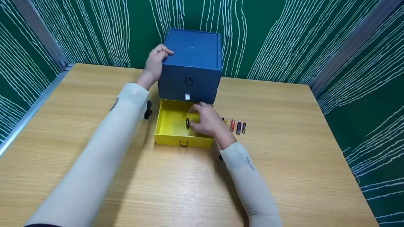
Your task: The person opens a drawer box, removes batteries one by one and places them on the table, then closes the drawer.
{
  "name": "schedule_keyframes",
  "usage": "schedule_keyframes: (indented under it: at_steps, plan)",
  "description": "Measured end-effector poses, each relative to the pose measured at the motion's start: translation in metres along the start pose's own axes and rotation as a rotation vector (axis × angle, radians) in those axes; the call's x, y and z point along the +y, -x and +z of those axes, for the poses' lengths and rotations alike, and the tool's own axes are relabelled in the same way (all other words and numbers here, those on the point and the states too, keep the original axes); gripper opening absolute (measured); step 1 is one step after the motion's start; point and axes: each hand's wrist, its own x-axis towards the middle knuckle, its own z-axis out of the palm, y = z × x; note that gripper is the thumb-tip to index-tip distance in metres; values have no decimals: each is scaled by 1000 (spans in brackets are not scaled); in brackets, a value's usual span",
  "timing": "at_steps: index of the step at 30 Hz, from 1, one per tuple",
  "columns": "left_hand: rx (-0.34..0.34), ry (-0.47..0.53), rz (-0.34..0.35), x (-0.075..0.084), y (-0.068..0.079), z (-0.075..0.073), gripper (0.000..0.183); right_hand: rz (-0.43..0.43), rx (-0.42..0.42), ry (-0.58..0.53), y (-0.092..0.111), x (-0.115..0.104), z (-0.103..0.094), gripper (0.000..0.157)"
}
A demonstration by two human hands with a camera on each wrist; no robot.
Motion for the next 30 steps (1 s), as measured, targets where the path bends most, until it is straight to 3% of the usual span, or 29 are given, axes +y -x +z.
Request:
schedule_keyframes:
  at_steps: [8,22,30]
  plan:
    - [6,21,14,-1,0,0,25,25,-98,7,-11,3,19,37]
    - [11,13,18,-1,0,1,26,29,-99,293,-14,3,31,52]
    - [21,1,36,-3,-1,1,26,23,-76,349,-13,3,33,51]
